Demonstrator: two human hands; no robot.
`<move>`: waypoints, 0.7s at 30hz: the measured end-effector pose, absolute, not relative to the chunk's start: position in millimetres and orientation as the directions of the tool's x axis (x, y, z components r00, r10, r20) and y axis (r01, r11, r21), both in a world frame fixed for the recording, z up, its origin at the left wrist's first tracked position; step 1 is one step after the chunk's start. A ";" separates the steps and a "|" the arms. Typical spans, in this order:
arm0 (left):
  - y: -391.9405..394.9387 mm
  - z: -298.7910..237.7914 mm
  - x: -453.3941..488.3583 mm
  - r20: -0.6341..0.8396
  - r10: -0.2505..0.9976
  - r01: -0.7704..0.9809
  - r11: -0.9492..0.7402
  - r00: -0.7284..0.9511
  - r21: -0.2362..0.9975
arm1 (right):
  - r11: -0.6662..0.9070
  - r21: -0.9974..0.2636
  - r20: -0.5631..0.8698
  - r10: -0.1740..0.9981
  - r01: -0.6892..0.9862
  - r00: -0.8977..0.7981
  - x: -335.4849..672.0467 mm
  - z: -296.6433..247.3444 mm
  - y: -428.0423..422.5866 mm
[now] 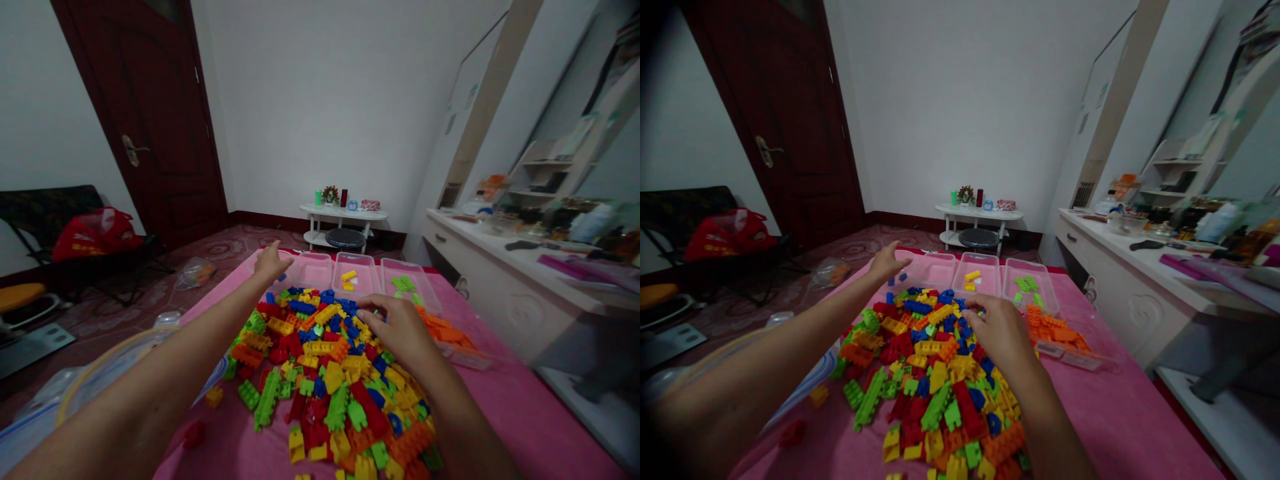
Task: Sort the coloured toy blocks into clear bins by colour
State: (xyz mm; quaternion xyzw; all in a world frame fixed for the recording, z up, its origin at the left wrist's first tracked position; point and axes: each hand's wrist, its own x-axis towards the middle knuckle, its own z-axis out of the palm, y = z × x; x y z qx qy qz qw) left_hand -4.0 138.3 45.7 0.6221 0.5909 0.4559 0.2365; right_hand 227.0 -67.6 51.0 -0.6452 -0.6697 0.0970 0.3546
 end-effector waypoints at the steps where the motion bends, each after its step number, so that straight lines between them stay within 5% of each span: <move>1: 128.5 41.6 1.5 0.354 0.935 0.643 -0.263 -0.013 0.719 | 0.144 -0.573 0.350 0.933 0.807 0.082 226.9 49.8 -66.8; 4: 90.8 30.6 20.0 0.382 0.877 0.762 -0.455 0.292 0.461 | 0.117 -0.537 0.332 0.940 0.835 0.082 225.5 45.8 -64.4; 7: 55.7 23.7 29.3 0.262 0.863 0.841 -0.491 0.433 0.228 | 0.091 -0.514 0.298 0.951 0.853 0.079 223.9 41.8 -62.6; 12: 34.3 17.5 24.9 0.111 0.911 0.902 -0.409 0.396 0.139 | 0.084 -0.492 0.273 0.960 0.867 0.062 224.5 37.2 -61.1; 17: 44.9 10.3 19.1 0.193 0.941 0.873 -0.332 0.279 0.357 | 0.081 -0.494 0.265 0.962 0.866 0.061 224.3 37.3 -61.1; 19: 51.4 8.7 19.3 0.238 0.944 0.719 -0.327 0.227 0.613 | 0.075 -0.490 0.260 0.964 0.868 0.063 222.6 38.1 -61.4; 21: 56.9 8.9 21.8 0.139 0.982 0.359 -0.177 0.129 0.916 | 0.074 -0.487 0.256 0.965 0.870 0.061 220.6 38.1 -61.2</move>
